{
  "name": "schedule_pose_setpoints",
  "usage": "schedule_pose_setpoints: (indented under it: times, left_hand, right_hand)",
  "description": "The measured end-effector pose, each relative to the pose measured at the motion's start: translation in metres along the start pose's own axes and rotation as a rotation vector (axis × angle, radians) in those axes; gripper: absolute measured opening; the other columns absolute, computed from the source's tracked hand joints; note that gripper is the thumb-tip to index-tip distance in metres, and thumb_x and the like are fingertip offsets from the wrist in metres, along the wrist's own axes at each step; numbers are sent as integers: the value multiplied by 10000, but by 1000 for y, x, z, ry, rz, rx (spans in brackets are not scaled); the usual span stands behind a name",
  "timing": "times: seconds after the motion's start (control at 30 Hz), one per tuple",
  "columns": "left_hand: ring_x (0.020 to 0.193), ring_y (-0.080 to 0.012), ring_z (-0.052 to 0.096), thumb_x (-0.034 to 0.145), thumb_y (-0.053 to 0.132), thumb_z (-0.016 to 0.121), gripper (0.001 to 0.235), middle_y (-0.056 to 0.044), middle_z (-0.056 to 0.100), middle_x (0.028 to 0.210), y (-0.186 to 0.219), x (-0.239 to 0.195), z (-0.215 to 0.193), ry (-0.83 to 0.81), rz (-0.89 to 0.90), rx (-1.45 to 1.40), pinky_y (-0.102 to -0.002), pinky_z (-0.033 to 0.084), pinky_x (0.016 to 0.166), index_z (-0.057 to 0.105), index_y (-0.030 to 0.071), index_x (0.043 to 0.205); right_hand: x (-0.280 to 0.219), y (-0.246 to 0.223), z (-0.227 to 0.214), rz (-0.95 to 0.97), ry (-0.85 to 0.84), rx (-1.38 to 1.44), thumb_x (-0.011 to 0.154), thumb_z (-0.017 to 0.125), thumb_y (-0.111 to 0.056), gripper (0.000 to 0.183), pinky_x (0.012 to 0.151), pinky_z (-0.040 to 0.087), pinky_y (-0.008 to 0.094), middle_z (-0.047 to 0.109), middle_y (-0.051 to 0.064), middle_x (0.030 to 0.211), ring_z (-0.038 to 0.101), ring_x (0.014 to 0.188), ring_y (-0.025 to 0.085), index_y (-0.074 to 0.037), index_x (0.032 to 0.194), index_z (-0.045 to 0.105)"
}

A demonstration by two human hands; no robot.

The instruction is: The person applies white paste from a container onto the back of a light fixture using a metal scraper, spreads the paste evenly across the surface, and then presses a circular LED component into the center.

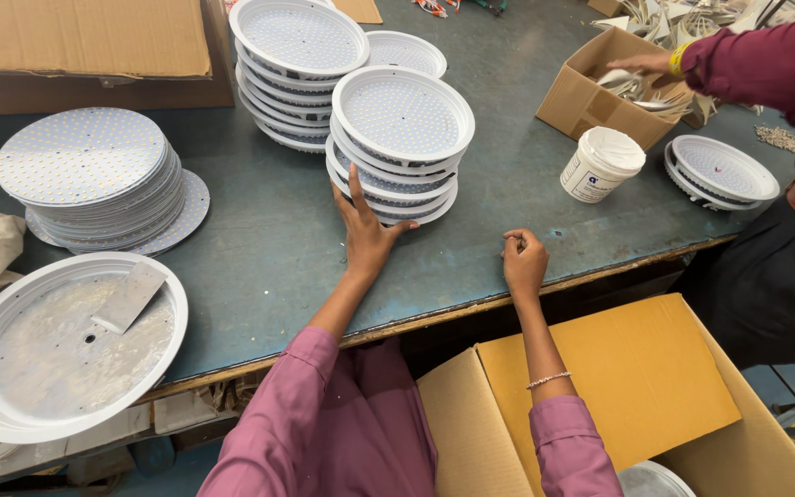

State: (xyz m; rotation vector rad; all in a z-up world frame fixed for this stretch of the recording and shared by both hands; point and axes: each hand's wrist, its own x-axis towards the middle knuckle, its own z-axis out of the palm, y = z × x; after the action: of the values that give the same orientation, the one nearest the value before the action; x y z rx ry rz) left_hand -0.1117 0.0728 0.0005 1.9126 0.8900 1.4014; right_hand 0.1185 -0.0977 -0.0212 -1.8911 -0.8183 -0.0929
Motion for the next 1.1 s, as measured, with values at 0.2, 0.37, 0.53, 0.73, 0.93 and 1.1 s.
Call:
schedule_pose_setpoints:
  times: [0.2,0.37,0.53,0.73,0.93,1.1]
  left_hand:
    - [1502,-582,147,548,435,1008,1482,-363,13,1598,0,-1,2,18,26,-8,-618,349,1182,-16,270,1608]
    - [1499,-578,172,578,363,1021,1468,-353,30,1596,10,-4,20,70,45,-13,-595,352,1200,-11,258,1617]
    - [1492,-590,167,571,355,1017,1462,-376,-17,1596,20,-5,43,117,4,-11,-578,375,1189,-11,266,1607]
    - [1456,-662,115,595,348,1019,1474,-430,-67,1557,25,-1,71,172,-1,45,-608,352,1164,-64,262,1592]
    - [1467,-643,142,571,358,1002,1483,-442,-76,1571,25,7,107,249,-47,62,-588,351,1174,-68,284,1596]
    - [1470,-657,105,575,367,986,1471,-465,-73,1561,21,12,129,308,-72,84,-578,293,1196,-56,275,1609]
  right_hand:
    - [0,0,0,-27,8,-5,927,599,-80,150,612,503,316,699,81,659,675,600,168,-5,956,725]
    - [-2,-3,0,-20,7,6,928,597,-83,151,608,501,316,700,79,665,668,594,167,-3,951,723]
    - [-1,-2,-1,-8,0,18,924,592,-75,149,609,501,303,695,68,657,660,591,146,-3,950,720]
    - [-2,-4,-1,-7,-4,49,925,594,-68,142,598,491,288,685,53,650,644,582,129,3,943,715]
    - [-2,0,-1,5,5,62,928,594,-55,139,583,483,286,686,66,655,649,592,132,3,949,719]
    - [4,26,1,-37,19,109,947,592,-30,133,593,494,279,692,74,691,674,638,138,10,969,717]
